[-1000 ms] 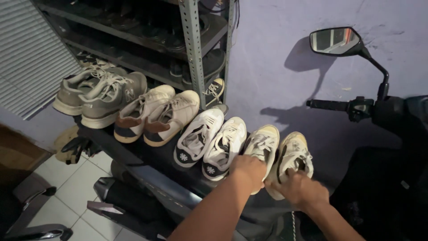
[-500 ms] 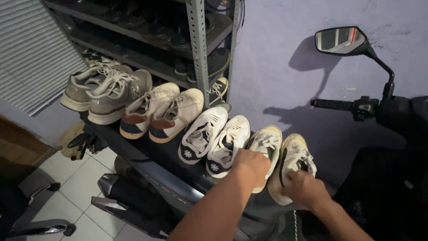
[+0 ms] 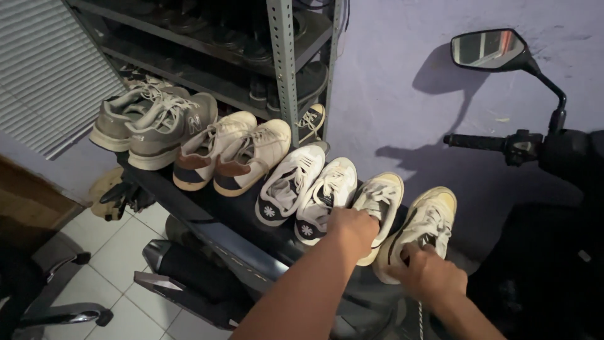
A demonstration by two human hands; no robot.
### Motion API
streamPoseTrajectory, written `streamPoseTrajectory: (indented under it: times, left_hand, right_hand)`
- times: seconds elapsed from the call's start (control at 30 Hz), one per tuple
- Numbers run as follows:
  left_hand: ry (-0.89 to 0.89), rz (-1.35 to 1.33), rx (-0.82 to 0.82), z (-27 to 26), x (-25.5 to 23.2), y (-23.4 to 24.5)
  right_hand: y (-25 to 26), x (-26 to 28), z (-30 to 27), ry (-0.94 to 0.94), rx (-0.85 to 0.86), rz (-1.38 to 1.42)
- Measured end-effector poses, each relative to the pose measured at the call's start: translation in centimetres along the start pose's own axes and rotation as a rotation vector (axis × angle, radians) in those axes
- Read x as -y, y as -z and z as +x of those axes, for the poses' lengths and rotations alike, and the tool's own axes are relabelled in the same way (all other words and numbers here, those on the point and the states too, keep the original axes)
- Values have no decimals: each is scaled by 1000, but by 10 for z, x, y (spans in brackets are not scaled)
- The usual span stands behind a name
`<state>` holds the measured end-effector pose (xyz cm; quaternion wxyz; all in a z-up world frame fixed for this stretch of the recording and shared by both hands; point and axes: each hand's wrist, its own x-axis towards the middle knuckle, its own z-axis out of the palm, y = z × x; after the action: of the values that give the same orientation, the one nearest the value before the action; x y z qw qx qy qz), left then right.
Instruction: The person removes shoes from a shoe rack and from the floor by hand and arranges them in a line on a motorcycle seat.
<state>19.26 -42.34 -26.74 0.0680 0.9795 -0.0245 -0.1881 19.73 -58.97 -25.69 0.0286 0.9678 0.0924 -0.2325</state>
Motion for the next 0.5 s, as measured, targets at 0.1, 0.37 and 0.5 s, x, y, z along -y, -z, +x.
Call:
streamPoseTrajectory:
  times: [0.1,0.37,0.5]
  left_hand:
    - [-32,16,-36,-4,-3,2]
    - [-31,-18,-46,-15,-10,7]
    - [-34,-28,-23,-16,-7,9]
  right_hand:
    - [2,-1,6,-48,13,-43]
    - [-15,-12,12,-76,61,10]
    - [-11,-11,5,-130,39,33]
